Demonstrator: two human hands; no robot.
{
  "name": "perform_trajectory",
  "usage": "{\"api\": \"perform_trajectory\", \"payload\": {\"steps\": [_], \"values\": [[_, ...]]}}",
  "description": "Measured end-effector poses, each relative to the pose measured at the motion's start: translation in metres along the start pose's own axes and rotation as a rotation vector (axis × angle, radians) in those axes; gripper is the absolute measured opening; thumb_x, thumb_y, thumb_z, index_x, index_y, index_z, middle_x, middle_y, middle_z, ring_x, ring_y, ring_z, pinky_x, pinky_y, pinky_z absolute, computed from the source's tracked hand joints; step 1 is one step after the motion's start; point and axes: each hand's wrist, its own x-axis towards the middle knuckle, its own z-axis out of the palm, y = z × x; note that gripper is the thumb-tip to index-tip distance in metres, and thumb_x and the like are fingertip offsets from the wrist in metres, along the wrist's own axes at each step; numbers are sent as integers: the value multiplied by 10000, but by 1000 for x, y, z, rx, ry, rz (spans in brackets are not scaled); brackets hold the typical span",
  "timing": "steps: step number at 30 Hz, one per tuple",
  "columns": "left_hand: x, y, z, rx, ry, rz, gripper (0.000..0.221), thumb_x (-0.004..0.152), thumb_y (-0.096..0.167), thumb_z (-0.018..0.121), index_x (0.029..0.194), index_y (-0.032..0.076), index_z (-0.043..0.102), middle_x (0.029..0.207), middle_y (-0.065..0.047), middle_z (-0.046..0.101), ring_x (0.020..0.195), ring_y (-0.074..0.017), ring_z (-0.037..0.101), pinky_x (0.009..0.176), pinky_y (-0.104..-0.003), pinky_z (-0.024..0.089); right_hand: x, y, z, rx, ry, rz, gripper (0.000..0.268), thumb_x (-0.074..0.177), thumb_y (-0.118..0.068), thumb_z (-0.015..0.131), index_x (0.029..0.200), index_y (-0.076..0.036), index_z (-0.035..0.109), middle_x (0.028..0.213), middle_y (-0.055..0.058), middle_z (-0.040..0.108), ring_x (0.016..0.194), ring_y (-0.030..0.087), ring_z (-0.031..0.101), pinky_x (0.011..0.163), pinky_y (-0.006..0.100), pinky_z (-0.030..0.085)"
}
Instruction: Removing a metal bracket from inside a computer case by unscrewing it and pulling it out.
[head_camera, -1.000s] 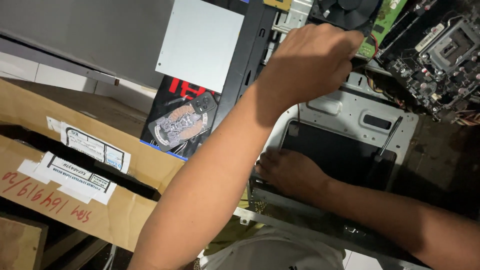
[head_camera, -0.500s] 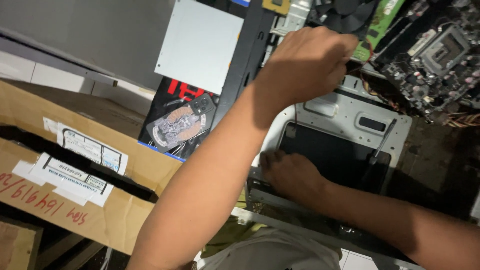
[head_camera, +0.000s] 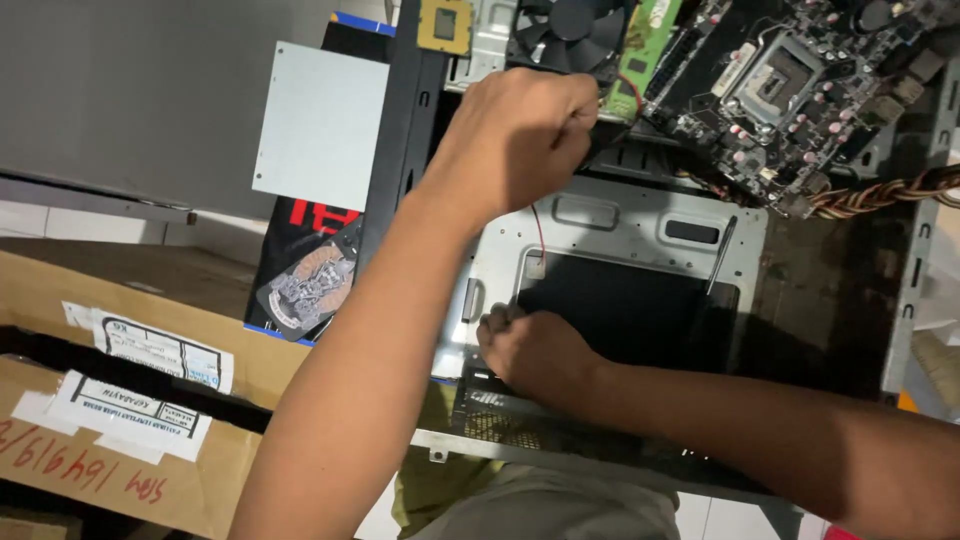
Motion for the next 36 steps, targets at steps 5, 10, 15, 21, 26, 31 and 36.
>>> {"api": "perform_trajectory", "payload": {"steps": [5, 10, 15, 21, 26, 31, 36], "values": [[0, 0, 0, -1, 14, 17, 203, 786, -46, 554, 697, 126, 491, 526, 5, 464, 481, -177, 415, 513, -349, 409, -6, -3, 25, -34, 109, -93, 299, 786, -59, 562, 1065, -21, 663, 966, 195, 683, 624, 248, 653, 414, 344, 436], [0, 2, -3, -42, 15, 21, 224, 784, -73, 550, 697, 127, 500, 523, 27, 438, 488, -144, 393, 622, -349, 512, -7, -6, 34, -7, 148, -110, 257, 822, -54, 540, 1045, -86, 665, 975, 151, 690, 703, 207, 625, 524, 327, 437], [-1, 2, -4, -36, 25, 20, 201, 776, -48, 577, 722, 133, 509, 530, 18, 443, 488, -182, 376, 586, -362, 461, -10, -13, 47, -83, 53, -91, 382, 808, -13, 564, 1180, -56, 640, 965, 115, 720, 584, 204, 654, 470, 332, 385], [-1, 4, -6, -45, 19, 28, 227, 776, -55, 604, 720, 127, 480, 537, 13, 421, 493, -178, 355, 549, -347, 403, -15, -6, 46, 161, 335, -88, 137, 845, 30, 673, 843, -105, 696, 627, 18, 542, 533, 204, 507, 445, 361, 358], [0, 8, -8, -44, -7, -1, 210, 796, -40, 595, 722, 122, 483, 551, 10, 438, 491, -178, 388, 541, -351, 394, -14, -12, 57, 85, 293, -89, 218, 894, -27, 586, 1099, -35, 662, 933, 132, 699, 737, 245, 669, 556, 382, 501], [3, 11, -9, -36, -40, -72, 123, 790, 12, 554, 725, 113, 528, 567, -12, 503, 521, -232, 481, 555, -394, 413, -10, -19, 76, -79, 82, -111, 407, 858, 0, 507, 1260, 14, 563, 1106, 154, 712, 842, 243, 696, 612, 391, 540], [7, 14, -10, -105, -13, -146, 146, 842, 83, 569, 706, 113, 611, 498, -99, 531, 499, -342, 576, 528, -424, 477, -4, -13, 72, 279, 550, -27, 282, 1025, -233, 531, 751, -167, 547, 703, 22, 553, 653, 243, 570, 611, 397, 441]]}}
